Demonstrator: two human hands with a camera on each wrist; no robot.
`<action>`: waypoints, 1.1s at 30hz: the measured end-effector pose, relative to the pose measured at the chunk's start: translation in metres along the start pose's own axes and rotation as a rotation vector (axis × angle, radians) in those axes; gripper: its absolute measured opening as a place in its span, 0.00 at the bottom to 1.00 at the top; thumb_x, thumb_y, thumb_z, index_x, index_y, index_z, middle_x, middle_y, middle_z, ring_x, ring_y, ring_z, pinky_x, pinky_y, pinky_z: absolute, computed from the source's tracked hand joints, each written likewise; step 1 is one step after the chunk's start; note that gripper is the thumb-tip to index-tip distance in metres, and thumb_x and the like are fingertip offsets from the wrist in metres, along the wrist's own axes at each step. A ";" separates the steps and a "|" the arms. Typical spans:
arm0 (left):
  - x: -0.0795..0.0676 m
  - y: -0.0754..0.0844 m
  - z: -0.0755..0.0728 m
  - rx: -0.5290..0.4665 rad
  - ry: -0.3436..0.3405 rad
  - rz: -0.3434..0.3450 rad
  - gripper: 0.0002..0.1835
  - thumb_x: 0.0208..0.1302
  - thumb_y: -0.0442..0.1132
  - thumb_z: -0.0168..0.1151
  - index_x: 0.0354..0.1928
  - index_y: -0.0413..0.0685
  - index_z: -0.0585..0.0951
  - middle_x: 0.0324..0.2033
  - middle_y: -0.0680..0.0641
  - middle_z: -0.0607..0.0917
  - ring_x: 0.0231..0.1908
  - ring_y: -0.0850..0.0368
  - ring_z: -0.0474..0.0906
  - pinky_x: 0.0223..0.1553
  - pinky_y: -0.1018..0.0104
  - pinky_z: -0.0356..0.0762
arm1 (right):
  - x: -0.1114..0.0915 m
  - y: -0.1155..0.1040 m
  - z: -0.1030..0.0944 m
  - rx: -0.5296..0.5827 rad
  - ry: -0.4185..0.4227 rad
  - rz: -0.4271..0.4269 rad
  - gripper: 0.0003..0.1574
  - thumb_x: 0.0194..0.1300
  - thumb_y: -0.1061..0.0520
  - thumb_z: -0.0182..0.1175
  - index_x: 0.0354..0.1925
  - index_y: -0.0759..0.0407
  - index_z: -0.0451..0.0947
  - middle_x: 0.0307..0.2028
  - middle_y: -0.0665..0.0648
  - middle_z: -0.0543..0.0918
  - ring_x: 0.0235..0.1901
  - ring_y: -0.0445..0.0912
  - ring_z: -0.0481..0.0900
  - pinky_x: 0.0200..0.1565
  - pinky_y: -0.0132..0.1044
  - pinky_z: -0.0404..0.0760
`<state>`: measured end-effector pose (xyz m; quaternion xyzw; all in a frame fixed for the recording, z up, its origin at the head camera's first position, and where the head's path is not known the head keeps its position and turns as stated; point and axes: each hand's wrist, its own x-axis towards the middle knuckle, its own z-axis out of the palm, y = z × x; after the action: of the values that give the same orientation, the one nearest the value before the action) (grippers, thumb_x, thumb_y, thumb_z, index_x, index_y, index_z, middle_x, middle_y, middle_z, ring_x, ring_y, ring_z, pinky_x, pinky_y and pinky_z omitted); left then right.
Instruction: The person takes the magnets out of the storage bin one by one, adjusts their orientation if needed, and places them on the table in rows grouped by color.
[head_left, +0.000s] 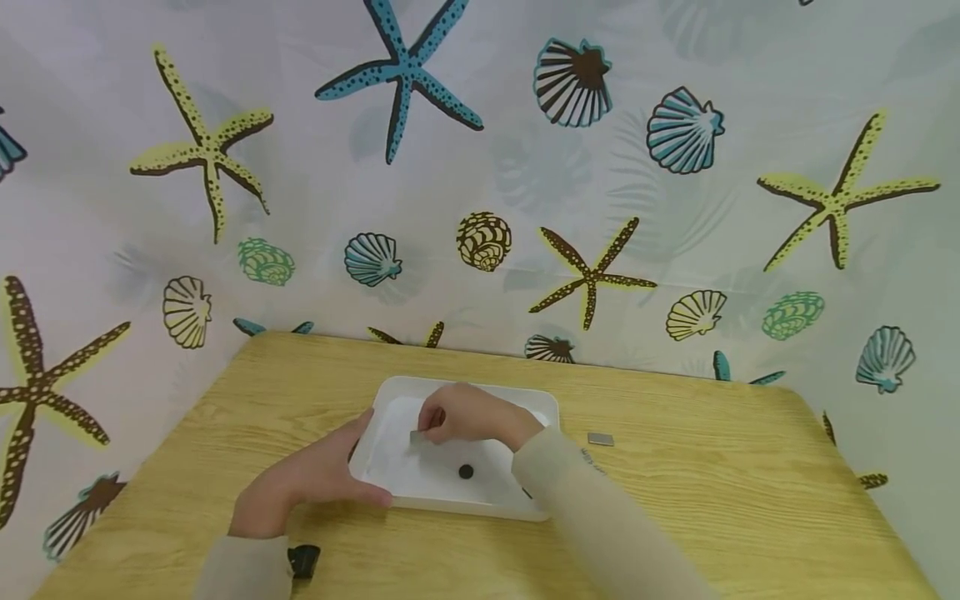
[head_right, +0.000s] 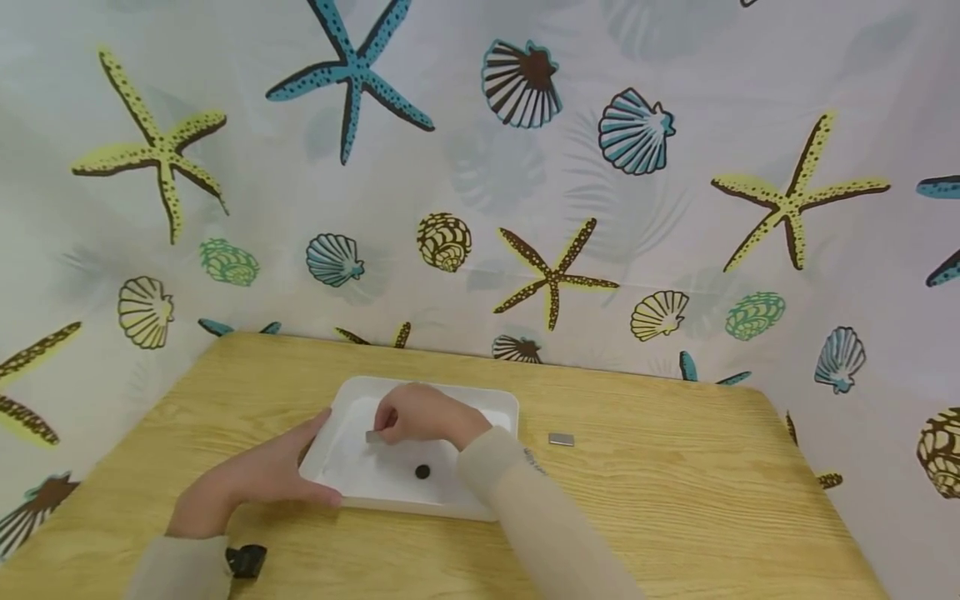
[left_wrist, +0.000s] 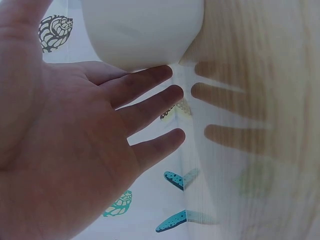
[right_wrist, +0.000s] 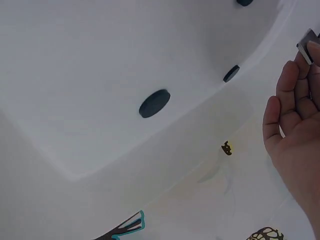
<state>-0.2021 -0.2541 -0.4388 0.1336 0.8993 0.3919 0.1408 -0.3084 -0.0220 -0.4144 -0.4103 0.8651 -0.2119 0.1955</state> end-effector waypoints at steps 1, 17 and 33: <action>0.000 0.000 0.001 0.000 0.001 -0.006 0.76 0.47 0.59 0.83 0.82 0.36 0.38 0.81 0.32 0.49 0.78 0.34 0.54 0.75 0.34 0.58 | -0.002 0.000 -0.002 0.000 0.008 0.002 0.06 0.70 0.57 0.66 0.44 0.52 0.87 0.38 0.45 0.86 0.37 0.36 0.79 0.43 0.26 0.78; 0.002 0.002 0.003 -0.016 0.009 -0.019 0.77 0.46 0.59 0.84 0.82 0.38 0.38 0.81 0.31 0.51 0.77 0.34 0.57 0.74 0.33 0.59 | -0.033 0.013 -0.031 0.033 0.091 -0.005 0.05 0.70 0.59 0.65 0.42 0.54 0.87 0.38 0.49 0.87 0.37 0.39 0.79 0.43 0.28 0.79; 0.005 0.000 0.003 -0.011 0.005 -0.029 0.78 0.45 0.59 0.84 0.83 0.40 0.36 0.81 0.32 0.48 0.78 0.33 0.54 0.74 0.32 0.56 | -0.069 0.046 -0.046 -0.017 0.163 0.065 0.03 0.69 0.59 0.66 0.40 0.54 0.87 0.38 0.49 0.87 0.38 0.40 0.80 0.48 0.35 0.81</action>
<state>-0.2053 -0.2504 -0.4419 0.1188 0.8993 0.3953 0.1447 -0.3201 0.0688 -0.3894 -0.3650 0.8929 -0.2307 0.1277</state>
